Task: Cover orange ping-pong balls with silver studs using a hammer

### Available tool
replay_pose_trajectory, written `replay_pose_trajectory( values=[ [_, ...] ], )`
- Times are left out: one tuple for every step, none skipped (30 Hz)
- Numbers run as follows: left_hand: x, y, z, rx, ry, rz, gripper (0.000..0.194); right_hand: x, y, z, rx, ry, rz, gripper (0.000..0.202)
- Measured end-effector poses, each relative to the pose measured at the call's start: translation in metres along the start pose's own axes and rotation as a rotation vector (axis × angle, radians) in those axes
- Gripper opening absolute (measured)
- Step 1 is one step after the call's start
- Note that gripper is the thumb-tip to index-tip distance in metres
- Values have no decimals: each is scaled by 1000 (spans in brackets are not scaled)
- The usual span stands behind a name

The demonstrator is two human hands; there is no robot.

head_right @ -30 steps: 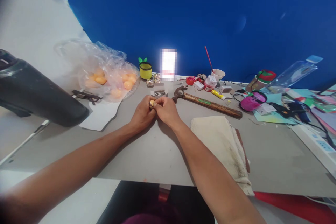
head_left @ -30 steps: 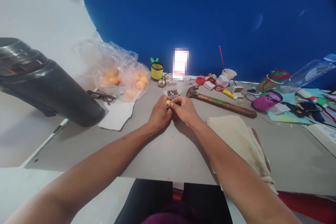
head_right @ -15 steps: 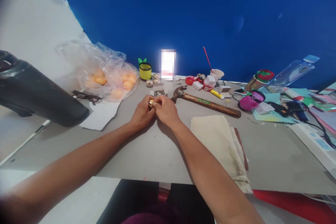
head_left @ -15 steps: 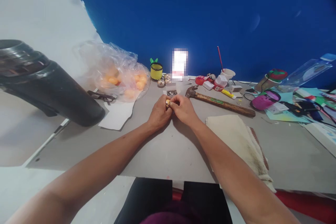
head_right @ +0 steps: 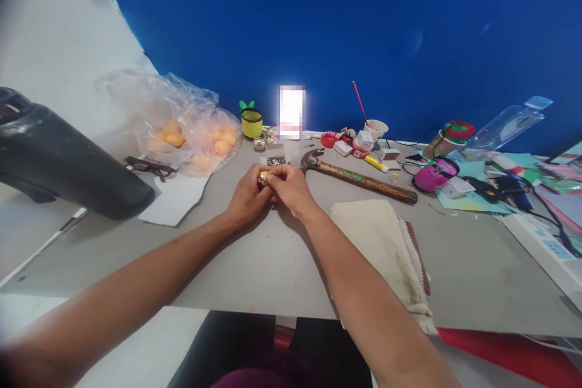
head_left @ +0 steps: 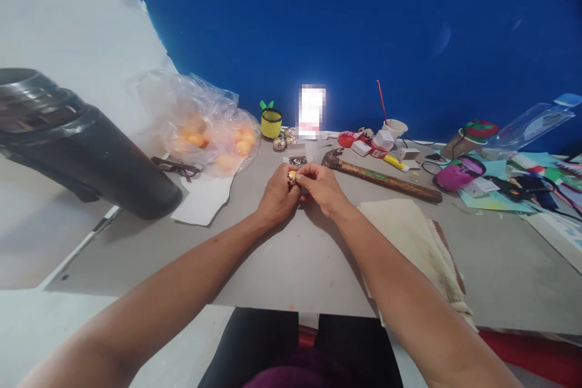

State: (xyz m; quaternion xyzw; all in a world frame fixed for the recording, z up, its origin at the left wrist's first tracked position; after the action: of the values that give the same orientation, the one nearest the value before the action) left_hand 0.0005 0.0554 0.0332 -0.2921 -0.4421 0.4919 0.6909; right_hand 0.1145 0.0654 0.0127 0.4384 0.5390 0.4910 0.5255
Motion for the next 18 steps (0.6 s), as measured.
replay_pose_trajectory(
  values=[
    [1, 0, 0, -21, 4, 15, 18, 1, -1, 1, 29, 12, -7, 17],
    [1, 1, 0, -49, 12, 30, 18, 2, -3, 2, 57, 20, -14, 20],
    [2, 2, 0, -83, 23, 45, 19, 3, -4, 3, 83, 26, -22, 23],
    [2, 2, -1, -120, 37, 60, 20, 4, -6, 5, 104, 26, -31, 26],
    [2, 3, -2, -157, 54, 71, 22, 5, -7, 7, 122, 23, -41, 28],
    [2, 3, -3, -192, 71, 80, 24, 6, -8, 9, 134, 20, -48, 31],
    [2, 4, -5, -229, 90, 87, 27, 7, -9, 11, 141, 20, -52, 32],
    [2, 4, -6, -267, 108, 96, 30, 8, -10, 12, 143, 23, -52, 34],
    [2, 5, -8, -307, 125, 108, 32, 8, -10, 12, 143, 28, -49, 34],
    [2, 6, -9, -350, 140, 121, 33, 9, -10, 13, 143, 33, -47, 34],
    [2, 7, -11, -393, 151, 136, 33, 9, -10, 13, 143, 38, -46, 34],
    [2, 8, -12, -432, 157, 154, 34, 10, -11, 14, 143, 42, -46, 34],
    [3, 9, -12, -461, 158, 171, 34, 10, -11, 14, 143, 43, -48, 33],
    [3, 11, -12, -479, 155, 187, 35, 10, -12, 15, 142, 43, -48, 33],
    [4, 12, -12, -488, 150, 199, 35, 11, -12, 15, 142, 45, -45, 33],
    [4, 13, -12, -494, 145, 213, 34, 11, -12, 15, 141, 47, -40, 34],
    [5, 14, -12, -503, 137, 228, 33, 11, -12, 14, 139, 50, -34, 34],
    [6, 17, -12, -519, 127, 248, 32, 11, -11, 14, 138, 53, -29, 35]
  ],
)
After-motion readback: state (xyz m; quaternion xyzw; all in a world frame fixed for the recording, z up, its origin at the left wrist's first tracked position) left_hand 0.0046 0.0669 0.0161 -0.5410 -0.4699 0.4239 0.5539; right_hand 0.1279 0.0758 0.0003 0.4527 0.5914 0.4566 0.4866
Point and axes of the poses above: each hand's wrist, its own x-axis towards the middle knuckle, its own z-axis out of the back of the hand, y = z × x, the point moved 9 cm from there along x, towards the middle knuckle, and after that the axes turned 5 degrees about -x, right-handed, at the moved point
